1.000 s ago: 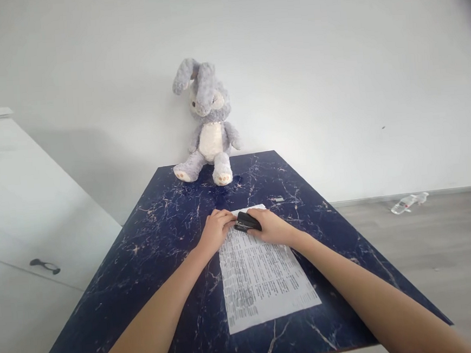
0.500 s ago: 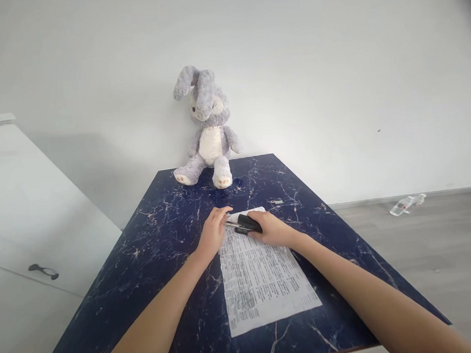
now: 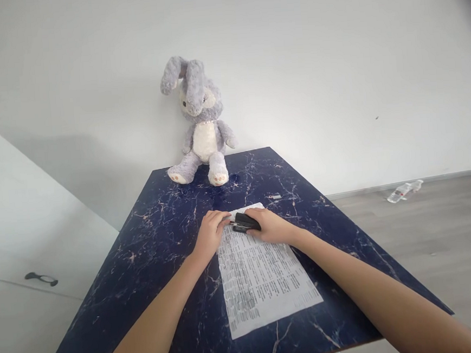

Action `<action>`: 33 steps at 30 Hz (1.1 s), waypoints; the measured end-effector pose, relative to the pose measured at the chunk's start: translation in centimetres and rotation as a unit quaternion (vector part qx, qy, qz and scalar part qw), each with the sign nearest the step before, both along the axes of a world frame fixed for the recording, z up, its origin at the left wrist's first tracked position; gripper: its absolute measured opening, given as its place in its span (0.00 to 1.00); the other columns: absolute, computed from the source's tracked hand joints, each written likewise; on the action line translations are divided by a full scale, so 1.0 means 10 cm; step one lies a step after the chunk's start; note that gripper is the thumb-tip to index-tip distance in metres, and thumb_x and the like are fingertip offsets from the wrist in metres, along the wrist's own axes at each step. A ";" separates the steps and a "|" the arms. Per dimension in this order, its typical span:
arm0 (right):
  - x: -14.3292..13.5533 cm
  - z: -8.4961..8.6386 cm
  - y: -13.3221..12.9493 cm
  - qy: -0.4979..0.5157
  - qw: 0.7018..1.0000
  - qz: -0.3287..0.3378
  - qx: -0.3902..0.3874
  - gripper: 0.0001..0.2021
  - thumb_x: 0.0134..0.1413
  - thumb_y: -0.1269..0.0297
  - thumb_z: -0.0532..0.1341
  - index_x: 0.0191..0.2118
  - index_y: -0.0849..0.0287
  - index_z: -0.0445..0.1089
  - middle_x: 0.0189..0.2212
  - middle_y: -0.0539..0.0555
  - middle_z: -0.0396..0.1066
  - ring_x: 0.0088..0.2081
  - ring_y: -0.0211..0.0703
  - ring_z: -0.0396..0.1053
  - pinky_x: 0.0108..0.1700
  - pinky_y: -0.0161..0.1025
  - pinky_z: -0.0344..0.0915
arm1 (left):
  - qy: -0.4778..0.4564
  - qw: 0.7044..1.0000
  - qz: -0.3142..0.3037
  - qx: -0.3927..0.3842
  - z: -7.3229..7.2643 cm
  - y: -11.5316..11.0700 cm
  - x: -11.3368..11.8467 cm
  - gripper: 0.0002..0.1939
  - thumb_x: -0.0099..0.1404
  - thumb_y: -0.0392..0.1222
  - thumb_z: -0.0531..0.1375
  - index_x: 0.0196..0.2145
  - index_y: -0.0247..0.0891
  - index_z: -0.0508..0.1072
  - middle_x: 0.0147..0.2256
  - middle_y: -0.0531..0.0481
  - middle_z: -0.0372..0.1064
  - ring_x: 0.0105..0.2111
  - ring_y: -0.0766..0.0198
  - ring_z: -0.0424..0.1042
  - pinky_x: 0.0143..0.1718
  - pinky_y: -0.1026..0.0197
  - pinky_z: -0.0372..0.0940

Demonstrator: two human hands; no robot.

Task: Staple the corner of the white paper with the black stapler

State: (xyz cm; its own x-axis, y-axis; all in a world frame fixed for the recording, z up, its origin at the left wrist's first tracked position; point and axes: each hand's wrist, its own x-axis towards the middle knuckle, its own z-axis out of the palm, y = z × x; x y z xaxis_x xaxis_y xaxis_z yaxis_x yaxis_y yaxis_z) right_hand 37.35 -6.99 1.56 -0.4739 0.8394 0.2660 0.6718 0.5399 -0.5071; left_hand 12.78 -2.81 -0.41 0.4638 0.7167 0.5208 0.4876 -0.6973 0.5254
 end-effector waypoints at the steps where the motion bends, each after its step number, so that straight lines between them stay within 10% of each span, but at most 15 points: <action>1: 0.00 0.00 0.00 0.001 1.000 0.002 0.000 0.10 0.56 0.69 0.66 0.41 0.58 0.65 0.39 0.56 0.72 0.39 0.48 0.69 0.40 0.40 0.59 | 0.024 1.000 -0.009 0.009 0.00 0.00 0.01 0.09 0.77 0.41 0.56 0.48 0.41 0.76 0.43 0.46 0.76 0.46 0.54 0.71 0.50 0.52 0.65; 33: 0.03 0.00 0.01 0.002 1.000 0.008 0.005 0.09 0.54 0.70 0.67 0.38 0.58 0.66 0.36 0.54 0.74 0.36 0.46 0.70 0.38 0.39 0.59 | 0.159 0.984 -0.035 0.073 -0.04 0.04 -0.07 0.12 0.76 0.37 0.57 0.47 0.43 0.81 0.45 0.47 0.77 0.46 0.56 0.74 0.50 0.51 0.63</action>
